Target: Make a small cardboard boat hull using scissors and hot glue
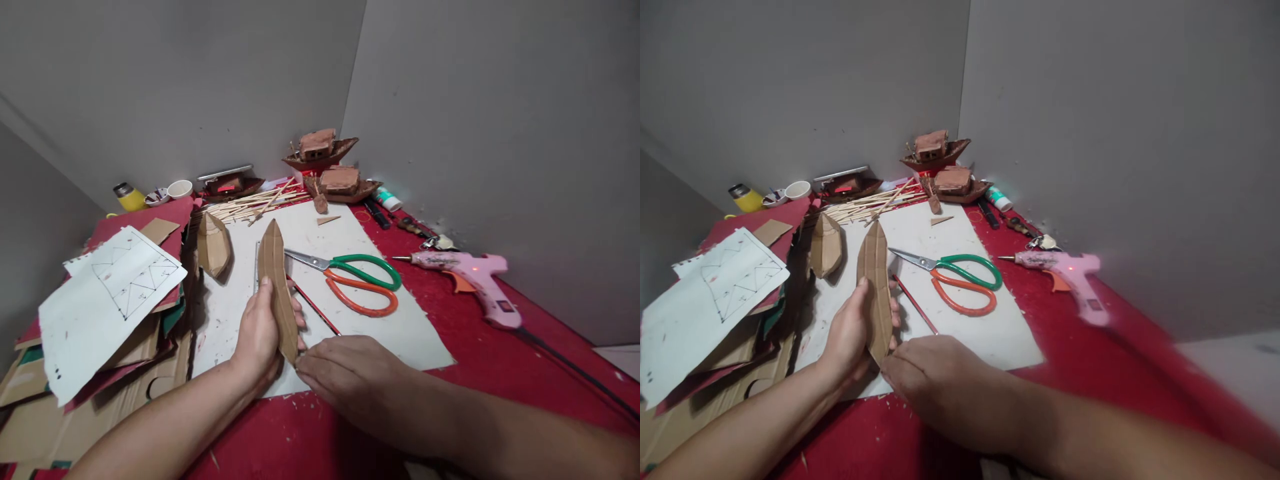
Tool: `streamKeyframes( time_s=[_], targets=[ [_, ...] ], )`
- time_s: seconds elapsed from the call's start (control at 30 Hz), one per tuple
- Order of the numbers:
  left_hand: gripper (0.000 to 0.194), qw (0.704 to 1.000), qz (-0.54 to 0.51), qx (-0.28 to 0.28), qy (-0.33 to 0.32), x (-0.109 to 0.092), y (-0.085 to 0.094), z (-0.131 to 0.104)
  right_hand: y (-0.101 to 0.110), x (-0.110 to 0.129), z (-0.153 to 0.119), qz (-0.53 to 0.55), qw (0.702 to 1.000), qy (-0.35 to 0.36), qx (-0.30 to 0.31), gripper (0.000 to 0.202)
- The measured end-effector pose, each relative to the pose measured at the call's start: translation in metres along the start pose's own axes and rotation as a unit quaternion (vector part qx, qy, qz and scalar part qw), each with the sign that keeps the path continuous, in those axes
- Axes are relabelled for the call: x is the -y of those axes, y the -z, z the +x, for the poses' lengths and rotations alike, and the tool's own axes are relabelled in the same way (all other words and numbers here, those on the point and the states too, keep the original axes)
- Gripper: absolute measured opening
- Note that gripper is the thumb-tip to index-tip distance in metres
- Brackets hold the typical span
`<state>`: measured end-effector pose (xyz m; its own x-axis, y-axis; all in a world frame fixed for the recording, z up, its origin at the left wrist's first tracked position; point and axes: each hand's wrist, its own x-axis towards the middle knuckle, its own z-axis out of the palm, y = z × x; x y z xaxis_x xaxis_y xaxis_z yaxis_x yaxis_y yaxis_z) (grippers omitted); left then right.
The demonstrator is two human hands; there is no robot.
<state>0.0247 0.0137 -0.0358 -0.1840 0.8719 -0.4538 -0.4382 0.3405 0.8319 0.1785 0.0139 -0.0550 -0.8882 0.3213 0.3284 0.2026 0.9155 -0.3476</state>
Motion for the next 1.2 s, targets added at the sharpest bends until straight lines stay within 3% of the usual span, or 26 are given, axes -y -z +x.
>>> streamKeyframes(
  time_s=[0.23,0.63,0.83,1.03,1.2],
  targets=[
    [0.04,1.0,-0.001,-0.006,-0.006,0.001,-0.001,0.001,0.002,0.003,0.002,0.007,1.0,-0.002,0.016,0.021],
    [0.04,1.0,0.006,-0.006,-0.017,0.005,0.001,0.001,-0.006,0.003,0.006,0.027,0.999,-0.016,-0.014,0.018],
    [0.043,0.999,0.022,0.001,-0.025,0.006,0.0,0.0,-0.01,0.006,0.005,0.052,0.996,-0.049,-0.048,0.02],
    [0.046,0.997,0.055,0.041,-0.032,0.008,0.001,0.001,-0.019,0.005,0.006,0.145,0.975,-0.09,-0.144,0.022],
    [0.048,0.995,0.088,0.046,-0.02,0.01,0.003,0.002,-0.019,0.004,0.005,0.146,0.975,-0.103,-0.134,0.02]
  ],
)
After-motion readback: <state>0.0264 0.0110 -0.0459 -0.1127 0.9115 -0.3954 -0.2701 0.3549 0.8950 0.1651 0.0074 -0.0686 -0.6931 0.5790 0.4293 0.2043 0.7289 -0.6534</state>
